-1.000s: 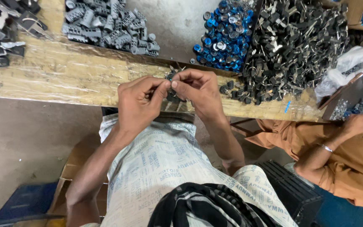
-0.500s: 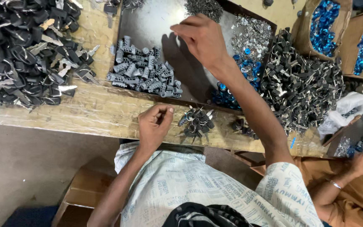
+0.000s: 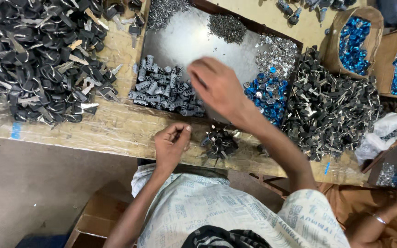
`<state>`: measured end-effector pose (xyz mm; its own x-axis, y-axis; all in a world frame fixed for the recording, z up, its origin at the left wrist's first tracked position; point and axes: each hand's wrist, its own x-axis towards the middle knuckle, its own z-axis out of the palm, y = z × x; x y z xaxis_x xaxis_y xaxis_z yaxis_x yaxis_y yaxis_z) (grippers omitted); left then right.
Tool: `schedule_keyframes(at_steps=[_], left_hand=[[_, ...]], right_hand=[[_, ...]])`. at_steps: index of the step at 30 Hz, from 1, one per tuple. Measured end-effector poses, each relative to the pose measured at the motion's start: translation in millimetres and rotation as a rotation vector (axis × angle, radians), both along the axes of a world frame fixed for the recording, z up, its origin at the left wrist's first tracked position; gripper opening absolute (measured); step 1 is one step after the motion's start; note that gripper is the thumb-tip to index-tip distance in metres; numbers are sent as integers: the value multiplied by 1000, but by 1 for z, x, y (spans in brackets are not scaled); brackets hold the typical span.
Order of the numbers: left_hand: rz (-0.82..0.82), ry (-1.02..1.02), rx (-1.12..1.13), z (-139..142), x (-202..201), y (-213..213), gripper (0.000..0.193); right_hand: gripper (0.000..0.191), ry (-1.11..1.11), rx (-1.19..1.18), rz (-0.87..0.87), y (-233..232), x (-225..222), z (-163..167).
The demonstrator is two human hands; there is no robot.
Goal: The person sits at a workbench assembling small lock components. They pick gray plastic plugs and blue caps from trays, fit the caps onto the plugs by hand, and place finished assemblies with keys on the bench, repeating the cycle.
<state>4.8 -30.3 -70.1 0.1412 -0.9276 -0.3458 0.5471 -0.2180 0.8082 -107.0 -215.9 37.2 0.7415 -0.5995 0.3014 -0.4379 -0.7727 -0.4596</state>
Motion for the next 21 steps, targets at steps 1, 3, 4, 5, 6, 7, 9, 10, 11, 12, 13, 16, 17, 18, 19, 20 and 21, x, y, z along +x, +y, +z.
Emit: schedule_keyframes(at_steps=[1,3,4,5,6,7,9,10,11,12,13,16,17,18,19,20,21], left_hand=[[31,62,61,1,0,2,7],[59,198,105,6,-4,7,8],[57,271,86,10,-7,11,10],[50,343,68,15,-11,15,12],[44,388,82,20,-15,18,13],[38,431,95,24,-21,21,15],[36,475,98,33,-30,24,17],[40,476,88,37,-34,25,17],[47,478,76,40,-37,25,18],[48,464,65,43,-40,25,18],[51,451,54,45,-43,26,18],[51,373,-9,49,-48,29,18],[48,342,-34,49,-49,31,19],[39,345,-43,49,-50,33,18],[29,347,-47,48,-52,35,18],[23,349,-52,46,-52,37,18],[4,346,-59,44,-54,37,18]], right_hand=[[12,-75,176,-41,31,-8,9],[13,-203,210,-103,84,-20,20],[15,-210,200,-144,106,-24,22],[16,-218,190,-190,125,-27,22],[16,-238,118,-249,138,-27,18],[16,-258,44,-307,148,-26,14],[17,-288,-18,-401,164,-29,10],[18,-297,-7,-435,170,-30,10],[19,-307,3,-466,175,-32,10],[19,-304,-11,-479,179,-34,10],[20,-301,-23,-490,182,-35,12],[20,-304,-78,-508,188,-39,13],[20,-305,-99,-513,189,-41,13],[20,-313,-162,-497,190,-42,11],[20,-319,-222,-482,191,-44,10],[20,-327,-281,-464,193,-45,8],[19,-319,-296,-492,196,-47,6]])
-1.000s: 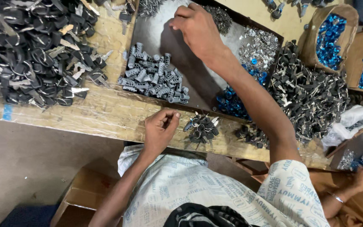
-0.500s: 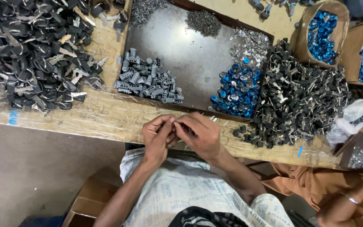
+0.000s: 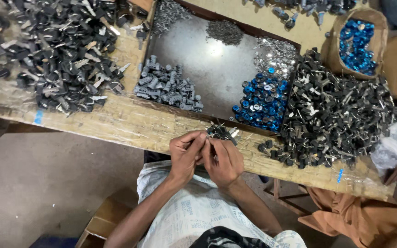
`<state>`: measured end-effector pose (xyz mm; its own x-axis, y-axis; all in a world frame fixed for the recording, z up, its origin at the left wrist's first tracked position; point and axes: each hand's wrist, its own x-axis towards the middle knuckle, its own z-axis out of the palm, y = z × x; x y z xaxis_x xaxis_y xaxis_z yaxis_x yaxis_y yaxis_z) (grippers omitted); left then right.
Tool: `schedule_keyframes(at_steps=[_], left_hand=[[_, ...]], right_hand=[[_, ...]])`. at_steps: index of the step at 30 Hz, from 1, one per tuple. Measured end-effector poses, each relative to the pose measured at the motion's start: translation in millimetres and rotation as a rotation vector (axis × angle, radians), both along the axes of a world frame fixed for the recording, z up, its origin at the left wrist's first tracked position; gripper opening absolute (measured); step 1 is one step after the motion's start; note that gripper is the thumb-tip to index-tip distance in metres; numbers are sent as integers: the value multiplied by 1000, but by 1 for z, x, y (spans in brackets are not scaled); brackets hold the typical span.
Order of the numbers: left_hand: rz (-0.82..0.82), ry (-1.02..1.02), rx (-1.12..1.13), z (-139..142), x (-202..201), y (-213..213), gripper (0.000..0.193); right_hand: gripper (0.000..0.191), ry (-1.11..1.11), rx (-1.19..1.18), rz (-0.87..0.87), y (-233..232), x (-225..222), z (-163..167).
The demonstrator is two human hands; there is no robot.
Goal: The person sits at a workbench assembling small lock components. They pick gray plastic plugs and blue caps from trays, fit the caps onto the plugs by hand, and place finished assemblies with keys on the bench, repeating the cycle.
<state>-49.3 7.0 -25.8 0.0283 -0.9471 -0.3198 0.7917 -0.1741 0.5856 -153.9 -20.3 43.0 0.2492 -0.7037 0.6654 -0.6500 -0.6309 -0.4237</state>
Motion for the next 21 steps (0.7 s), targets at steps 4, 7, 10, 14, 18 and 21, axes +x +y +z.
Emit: schedule_keyframes(at_steps=[4,7,10,14,18,21], left_hand=[[-7,-76,15,-7,-9,-3,18],[1,-54,-71,-10,-17,-10,18],[-13,-51,-102,-10,-21,-14,20],[-31,-7,-89,-12,-21,-13,19],[-37,-25,-94,-14,-19,-10,19],[-43,15,-100,-10,-14,-9,20]], right_hand=[[13,13,2,-108,9,1,-9],[9,-21,-52,-158,8,5,-17],[8,-37,-99,-173,5,3,-24],[8,-46,-43,-150,8,-4,-32],[8,-37,-94,-143,8,-3,-34],[10,-28,-113,-82,5,0,-27]])
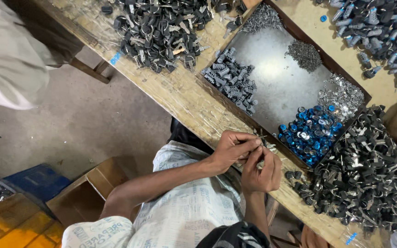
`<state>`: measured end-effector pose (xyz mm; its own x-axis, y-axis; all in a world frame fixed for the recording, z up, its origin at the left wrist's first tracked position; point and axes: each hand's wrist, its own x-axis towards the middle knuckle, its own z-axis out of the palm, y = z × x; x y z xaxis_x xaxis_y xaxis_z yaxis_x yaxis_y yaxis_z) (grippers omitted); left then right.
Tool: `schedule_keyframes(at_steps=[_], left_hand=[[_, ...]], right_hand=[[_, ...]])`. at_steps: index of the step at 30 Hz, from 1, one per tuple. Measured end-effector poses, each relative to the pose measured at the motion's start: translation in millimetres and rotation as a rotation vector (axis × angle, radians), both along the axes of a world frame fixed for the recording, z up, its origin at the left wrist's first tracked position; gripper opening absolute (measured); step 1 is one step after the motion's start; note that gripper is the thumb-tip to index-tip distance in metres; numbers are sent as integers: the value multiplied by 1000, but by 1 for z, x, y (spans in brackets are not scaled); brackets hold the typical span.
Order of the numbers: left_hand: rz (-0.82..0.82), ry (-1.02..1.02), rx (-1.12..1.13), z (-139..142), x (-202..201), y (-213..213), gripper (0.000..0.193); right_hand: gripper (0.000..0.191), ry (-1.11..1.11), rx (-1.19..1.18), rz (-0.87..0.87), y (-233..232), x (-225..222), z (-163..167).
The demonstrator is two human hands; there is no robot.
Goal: The person sits at a workbench assembling small lock components. They pick gray plastic plugs and blue caps from trays, fit the caps onto the plugs by hand, and place finished assemblies with keys on the bench, repeating the cycle.
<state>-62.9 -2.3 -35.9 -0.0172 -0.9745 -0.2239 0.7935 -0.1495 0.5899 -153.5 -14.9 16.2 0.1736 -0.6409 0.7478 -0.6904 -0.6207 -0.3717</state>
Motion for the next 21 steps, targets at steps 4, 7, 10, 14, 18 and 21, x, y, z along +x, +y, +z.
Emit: schedule_keyframes(at_steps=[4,7,10,14,18,21], left_hand=[[10,26,-4,8,13,5,19],[30,-418,-43,14,20,7,16],[-44,-767,-148,17,34,1,12],[-384,-762,-87,14,68,-11,14],[-446,-500,-163,0,87,-21,14],[-271,-430,-7,-12,86,-18,11]], right_hand=[[15,15,74,101,2,-4,15],[26,59,252,74,4,-14,21],[28,26,326,187,-2,-24,20],[25,-86,506,234,-5,-20,14],[15,-219,716,285,-14,-13,15],[16,-25,787,402,-49,-16,20]])
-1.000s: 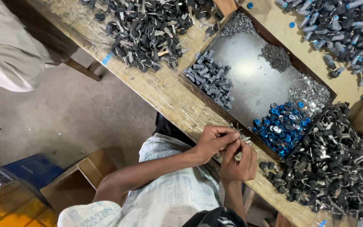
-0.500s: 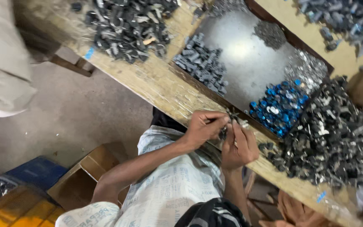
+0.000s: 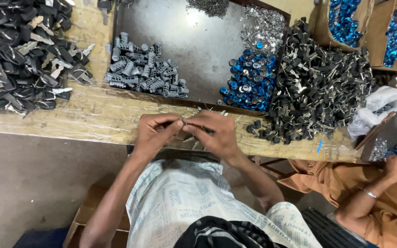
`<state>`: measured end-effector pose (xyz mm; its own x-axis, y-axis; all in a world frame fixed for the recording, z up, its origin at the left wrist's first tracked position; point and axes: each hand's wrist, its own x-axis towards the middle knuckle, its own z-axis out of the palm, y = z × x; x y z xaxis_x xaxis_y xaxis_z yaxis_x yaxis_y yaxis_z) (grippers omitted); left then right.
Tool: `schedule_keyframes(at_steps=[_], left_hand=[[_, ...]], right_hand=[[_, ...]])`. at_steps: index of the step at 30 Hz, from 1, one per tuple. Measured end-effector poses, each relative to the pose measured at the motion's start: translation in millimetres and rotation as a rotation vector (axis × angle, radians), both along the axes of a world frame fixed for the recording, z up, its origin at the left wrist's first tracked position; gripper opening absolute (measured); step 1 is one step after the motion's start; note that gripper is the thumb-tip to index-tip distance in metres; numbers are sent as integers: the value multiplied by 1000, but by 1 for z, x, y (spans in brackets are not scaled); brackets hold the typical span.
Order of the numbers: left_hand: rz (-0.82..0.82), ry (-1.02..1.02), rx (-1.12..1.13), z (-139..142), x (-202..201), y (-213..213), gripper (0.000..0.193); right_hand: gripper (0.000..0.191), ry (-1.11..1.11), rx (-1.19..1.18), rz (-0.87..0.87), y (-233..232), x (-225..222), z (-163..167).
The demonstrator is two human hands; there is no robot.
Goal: The person sits at a workbench assembling small lock components. They pick gray plastic plugs and blue caps from trays, fit the caps onto the plugs by hand, and place finished assemblies with keys on the bench, repeating the cycle.
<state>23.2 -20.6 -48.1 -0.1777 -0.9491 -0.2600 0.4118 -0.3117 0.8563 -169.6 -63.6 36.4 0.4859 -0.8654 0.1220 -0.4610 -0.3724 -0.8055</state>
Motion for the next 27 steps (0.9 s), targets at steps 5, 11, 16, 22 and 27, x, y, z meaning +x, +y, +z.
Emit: schedule_keyframes(at_steps=[5,11,16,22,27], left_hand=[[325,67,14,-16,-13,3,11],[311,116,-19,-20,-11,0,14],[196,108,65,-2,-10,-6,19],[59,467,144,32,-14,-14,17],[-38,494,225,54,-23,-7,19]], right_hand=[[16,86,-24,-110,-80,17,-16],[12,209,-146,-218,-78,18,-32],[12,339,-264,-279,-78,-10,-20],[26,-112,42,-81,-9,-23,8],[26,-119,26,-126,24,-26,17]])
